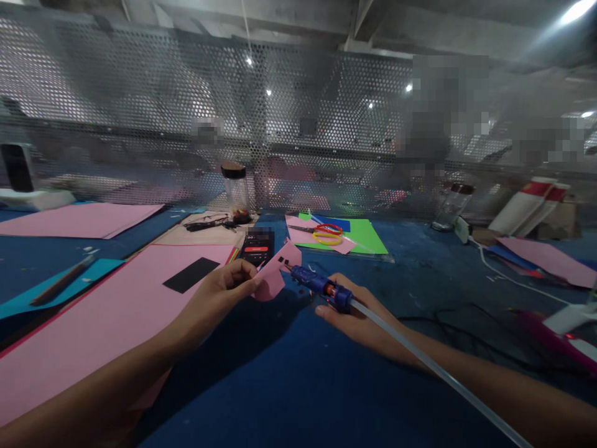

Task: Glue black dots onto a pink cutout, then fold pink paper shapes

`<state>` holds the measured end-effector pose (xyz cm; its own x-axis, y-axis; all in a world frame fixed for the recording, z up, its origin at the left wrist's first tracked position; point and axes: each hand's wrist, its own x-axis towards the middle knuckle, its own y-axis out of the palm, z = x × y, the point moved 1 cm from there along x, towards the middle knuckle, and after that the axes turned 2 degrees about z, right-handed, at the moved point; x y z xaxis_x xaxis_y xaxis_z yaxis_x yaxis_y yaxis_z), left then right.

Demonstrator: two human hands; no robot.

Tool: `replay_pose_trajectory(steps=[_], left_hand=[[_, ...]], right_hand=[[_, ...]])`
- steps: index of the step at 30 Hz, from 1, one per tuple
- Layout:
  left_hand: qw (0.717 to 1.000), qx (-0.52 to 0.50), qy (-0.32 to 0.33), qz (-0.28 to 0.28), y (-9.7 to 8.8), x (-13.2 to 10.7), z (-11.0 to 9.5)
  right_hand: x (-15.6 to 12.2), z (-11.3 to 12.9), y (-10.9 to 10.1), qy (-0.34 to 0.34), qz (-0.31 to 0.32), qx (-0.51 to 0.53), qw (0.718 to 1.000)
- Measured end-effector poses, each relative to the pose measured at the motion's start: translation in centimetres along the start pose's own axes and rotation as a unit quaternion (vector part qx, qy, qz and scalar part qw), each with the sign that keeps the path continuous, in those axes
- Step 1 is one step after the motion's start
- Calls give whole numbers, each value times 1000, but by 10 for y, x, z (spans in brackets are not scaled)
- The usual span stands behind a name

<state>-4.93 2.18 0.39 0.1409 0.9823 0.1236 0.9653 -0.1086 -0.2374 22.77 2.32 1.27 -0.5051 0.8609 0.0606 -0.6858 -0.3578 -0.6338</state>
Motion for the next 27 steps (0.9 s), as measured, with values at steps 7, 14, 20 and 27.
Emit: replay_pose_trajectory(steps=[7, 14, 20, 27], left_hand=[[1000, 3, 2, -5, 0, 0, 1], [1000, -7, -2, -4, 0, -1, -2], [1000, -3, 1, -1, 1, -1, -1], [1000, -2, 0, 2, 0, -1, 0]], right_hand=[[-1, 1, 0, -3, 2, -5, 1000], [0, 2, 0, 5, 0, -11, 1000], [0, 3, -1, 10, -2, -13, 1000], [0, 2, 0, 11, -6, -10, 1000]])
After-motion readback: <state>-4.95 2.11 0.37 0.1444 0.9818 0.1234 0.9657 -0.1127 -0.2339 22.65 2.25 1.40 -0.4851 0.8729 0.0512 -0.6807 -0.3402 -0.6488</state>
